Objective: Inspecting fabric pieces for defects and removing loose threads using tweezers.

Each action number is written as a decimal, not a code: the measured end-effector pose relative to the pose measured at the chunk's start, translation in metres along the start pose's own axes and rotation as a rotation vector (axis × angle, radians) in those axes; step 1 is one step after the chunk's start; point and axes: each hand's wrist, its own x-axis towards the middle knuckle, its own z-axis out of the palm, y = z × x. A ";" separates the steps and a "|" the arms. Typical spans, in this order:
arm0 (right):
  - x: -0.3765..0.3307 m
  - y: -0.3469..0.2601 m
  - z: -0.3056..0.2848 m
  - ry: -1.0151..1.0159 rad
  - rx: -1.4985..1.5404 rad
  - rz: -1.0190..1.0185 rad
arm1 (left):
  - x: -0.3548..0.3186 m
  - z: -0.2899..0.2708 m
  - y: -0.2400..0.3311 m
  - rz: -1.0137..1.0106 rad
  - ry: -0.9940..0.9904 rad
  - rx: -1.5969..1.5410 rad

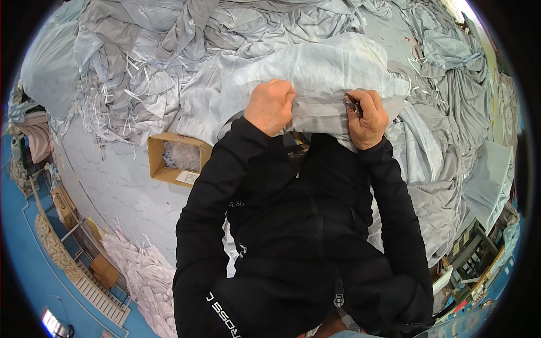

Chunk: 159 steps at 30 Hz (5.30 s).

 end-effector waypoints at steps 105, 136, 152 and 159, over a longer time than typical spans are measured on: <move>0.019 -0.109 -0.050 -0.618 0.630 0.197 | -0.095 -0.012 -0.077 -0.291 0.353 0.100; 0.008 0.203 -0.213 0.099 0.170 0.490 | -0.120 -0.145 -0.087 -0.537 0.057 -0.412; 0.005 0.225 -0.199 0.049 0.109 0.628 | -0.078 -0.078 -0.063 0.067 0.344 0.598; 0.003 0.216 -0.198 0.006 0.111 0.724 | -0.075 -0.063 -0.091 0.073 0.341 0.188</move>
